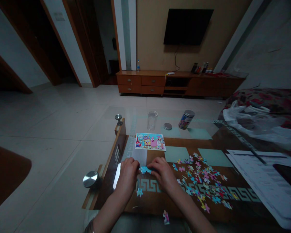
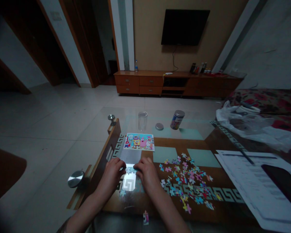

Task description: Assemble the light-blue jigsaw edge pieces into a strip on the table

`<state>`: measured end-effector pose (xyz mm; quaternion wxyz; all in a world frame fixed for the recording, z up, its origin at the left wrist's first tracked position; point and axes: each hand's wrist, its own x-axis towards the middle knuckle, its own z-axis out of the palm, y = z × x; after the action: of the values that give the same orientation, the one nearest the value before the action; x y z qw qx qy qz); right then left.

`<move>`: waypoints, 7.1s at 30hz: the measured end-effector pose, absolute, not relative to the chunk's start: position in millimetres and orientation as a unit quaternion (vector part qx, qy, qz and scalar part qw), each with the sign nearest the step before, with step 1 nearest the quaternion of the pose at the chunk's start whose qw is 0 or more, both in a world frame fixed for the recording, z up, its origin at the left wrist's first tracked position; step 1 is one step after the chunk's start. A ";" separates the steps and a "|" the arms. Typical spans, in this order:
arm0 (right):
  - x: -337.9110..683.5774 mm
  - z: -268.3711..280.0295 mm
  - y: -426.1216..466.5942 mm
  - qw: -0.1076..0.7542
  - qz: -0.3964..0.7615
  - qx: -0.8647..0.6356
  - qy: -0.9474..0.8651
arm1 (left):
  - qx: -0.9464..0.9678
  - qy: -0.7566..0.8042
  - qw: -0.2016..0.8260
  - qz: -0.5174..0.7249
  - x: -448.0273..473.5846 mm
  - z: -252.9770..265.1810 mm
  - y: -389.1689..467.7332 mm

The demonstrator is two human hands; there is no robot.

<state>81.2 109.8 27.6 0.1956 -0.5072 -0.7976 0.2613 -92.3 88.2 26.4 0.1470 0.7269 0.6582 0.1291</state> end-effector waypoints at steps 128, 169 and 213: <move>93.1 20.3 100.8 0.183 0.231 -0.563 -0.772 | 0.676 0.705 0.203 0.076 -155.3 33.5 86.1; 83.0 20.5 95.9 0.185 0.227 -0.561 -0.775 | 0.701 0.668 0.213 0.128 -126.5 20.0 72.8; 86.0 19.2 102.5 0.197 0.264 -0.524 -0.785 | 0.777 0.602 0.180 0.039 -70.0 25.6 31.8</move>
<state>86.0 102.5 19.2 0.1971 -0.5241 -0.7854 0.2639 -70.0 31.8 25.6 0.1797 0.7773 0.6017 0.0389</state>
